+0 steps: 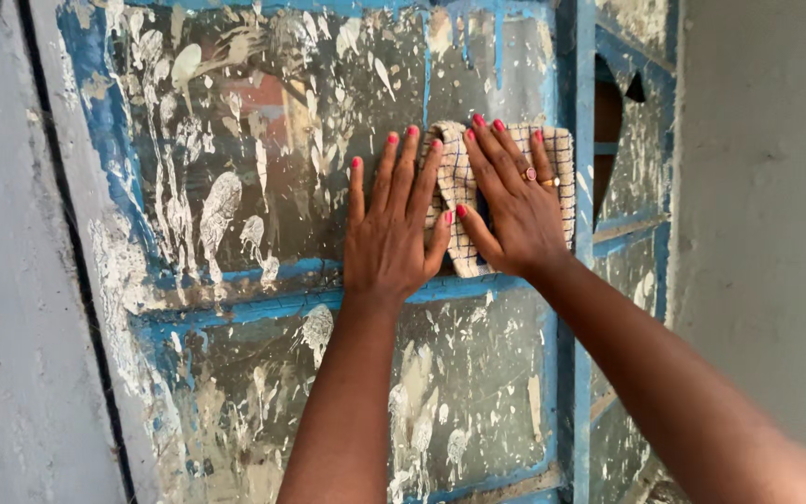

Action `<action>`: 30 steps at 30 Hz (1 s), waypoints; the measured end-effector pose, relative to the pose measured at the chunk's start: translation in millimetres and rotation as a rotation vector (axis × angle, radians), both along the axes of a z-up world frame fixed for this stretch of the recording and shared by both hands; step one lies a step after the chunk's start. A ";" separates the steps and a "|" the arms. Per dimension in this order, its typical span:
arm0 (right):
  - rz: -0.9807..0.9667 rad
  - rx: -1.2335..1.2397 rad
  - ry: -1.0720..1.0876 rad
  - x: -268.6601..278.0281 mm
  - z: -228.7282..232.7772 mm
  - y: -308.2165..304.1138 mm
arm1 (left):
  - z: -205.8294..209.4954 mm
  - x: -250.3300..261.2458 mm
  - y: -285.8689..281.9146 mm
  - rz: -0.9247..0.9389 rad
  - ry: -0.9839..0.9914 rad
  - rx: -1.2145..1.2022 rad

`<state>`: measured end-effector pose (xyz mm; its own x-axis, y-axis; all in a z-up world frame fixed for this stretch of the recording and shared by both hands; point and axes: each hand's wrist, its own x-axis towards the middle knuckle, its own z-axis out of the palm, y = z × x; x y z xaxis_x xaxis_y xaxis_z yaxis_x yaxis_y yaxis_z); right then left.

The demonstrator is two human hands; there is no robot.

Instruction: The person sprays a liquid from a bottle onto a dirty window and wipes the glass and the window frame using a checkered cloth.

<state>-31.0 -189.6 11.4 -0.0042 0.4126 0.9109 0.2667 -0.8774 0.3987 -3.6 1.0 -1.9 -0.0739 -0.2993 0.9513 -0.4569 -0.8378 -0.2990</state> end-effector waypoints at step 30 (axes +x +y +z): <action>0.044 0.041 -0.014 1.3 -7.3 -0.2 | -3.1 4.7 -0.8 -0.035 -0.014 0.081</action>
<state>-29.7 -189.8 4.1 -0.0344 0.3745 0.9266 0.3004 -0.8804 0.3670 1.2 0.3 -4.9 -0.0993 -0.3726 0.9227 -0.4808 -0.7938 -0.3723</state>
